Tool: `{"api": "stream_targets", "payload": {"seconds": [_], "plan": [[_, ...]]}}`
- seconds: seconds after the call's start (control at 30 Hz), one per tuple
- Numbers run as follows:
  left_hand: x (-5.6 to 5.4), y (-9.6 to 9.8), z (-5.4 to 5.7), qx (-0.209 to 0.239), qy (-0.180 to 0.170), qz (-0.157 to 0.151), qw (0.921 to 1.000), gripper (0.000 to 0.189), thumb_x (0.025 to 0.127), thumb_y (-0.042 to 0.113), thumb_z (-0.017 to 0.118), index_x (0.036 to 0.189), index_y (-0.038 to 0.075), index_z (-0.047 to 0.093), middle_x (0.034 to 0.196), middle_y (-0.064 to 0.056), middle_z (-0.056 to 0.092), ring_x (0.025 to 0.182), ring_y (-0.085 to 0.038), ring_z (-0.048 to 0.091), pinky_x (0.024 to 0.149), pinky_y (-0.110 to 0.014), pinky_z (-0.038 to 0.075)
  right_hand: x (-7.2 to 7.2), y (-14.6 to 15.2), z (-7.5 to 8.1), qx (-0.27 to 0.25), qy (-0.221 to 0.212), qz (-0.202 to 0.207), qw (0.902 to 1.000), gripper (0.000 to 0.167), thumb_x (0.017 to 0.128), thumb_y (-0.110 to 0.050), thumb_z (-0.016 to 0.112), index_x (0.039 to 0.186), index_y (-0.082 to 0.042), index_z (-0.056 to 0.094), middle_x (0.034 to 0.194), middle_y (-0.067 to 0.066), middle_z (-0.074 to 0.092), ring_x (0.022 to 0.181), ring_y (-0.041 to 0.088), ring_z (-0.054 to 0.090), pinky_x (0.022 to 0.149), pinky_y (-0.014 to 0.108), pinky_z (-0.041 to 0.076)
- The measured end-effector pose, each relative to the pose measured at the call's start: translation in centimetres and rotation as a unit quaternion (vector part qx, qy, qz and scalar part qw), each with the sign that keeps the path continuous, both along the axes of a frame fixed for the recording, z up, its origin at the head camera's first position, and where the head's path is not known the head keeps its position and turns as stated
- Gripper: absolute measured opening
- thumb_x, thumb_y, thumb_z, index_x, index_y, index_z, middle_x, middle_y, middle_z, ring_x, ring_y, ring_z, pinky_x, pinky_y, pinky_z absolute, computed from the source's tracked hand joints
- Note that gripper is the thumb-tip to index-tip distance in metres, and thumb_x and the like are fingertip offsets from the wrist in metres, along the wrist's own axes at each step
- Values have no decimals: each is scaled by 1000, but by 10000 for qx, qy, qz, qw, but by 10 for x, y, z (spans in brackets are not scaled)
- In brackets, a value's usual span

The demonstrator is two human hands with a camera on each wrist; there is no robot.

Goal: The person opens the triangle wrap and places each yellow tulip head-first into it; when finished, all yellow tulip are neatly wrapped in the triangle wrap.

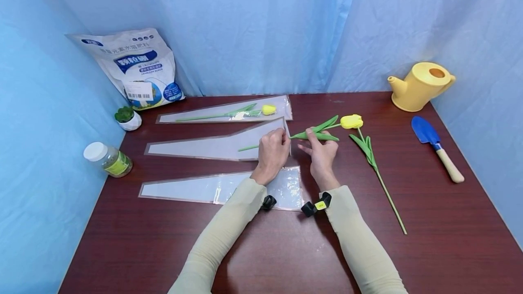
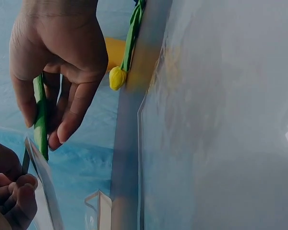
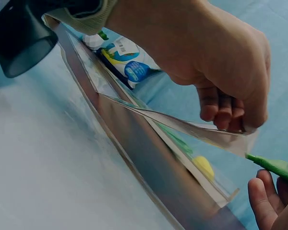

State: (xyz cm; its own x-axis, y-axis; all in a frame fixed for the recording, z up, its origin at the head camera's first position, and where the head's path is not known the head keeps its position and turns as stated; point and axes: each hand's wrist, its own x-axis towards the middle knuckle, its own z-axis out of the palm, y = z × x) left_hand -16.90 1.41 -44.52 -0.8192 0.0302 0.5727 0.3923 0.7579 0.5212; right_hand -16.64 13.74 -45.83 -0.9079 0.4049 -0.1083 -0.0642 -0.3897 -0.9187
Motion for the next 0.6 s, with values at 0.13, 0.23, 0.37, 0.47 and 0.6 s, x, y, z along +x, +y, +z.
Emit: {"api": "stream_targets", "payload": {"seconds": [0.13,0.23,0.37,0.47,0.6], "plan": [[0,0,0,-18,61,9,10000,20,81,-2,65,64,8,61,58,-4,61,54,-19,63,54,-31,52,1,-3,0,119,-131,196,9997,14,94,-13,68,105,-5,64,86,-4,71,70,8,73,58,26,60],[1,0,0,-26,101,33,9999,20,81,-2,65,64,8,61,58,-4,61,55,-20,63,54,-31,52,2,-5,1,157,-174,333,9992,28,95,-14,68,115,4,61,90,-3,70,71,8,73,59,26,61],[1,-1,0,-4,129,43,9999,20,81,-2,64,64,7,61,58,-5,61,54,-20,63,53,-31,52,3,-6,1,223,-211,431,9986,36,95,-14,68,121,9,59,89,-4,70,72,8,73,60,25,61],[1,-1,0,13,150,32,9999,20,81,-2,64,64,7,61,58,-5,61,54,-20,63,54,-31,52,4,-9,1,296,-310,527,9977,33,94,-15,69,119,6,61,87,-7,70,72,7,73,61,25,61],[0,-1,0,18,200,30,9998,19,81,-2,65,65,7,62,59,-5,61,55,-20,63,55,-31,53,4,-9,0,258,-363,664,9968,22,94,-16,69,110,-1,65,82,-9,72,73,7,72,62,26,61]]}}
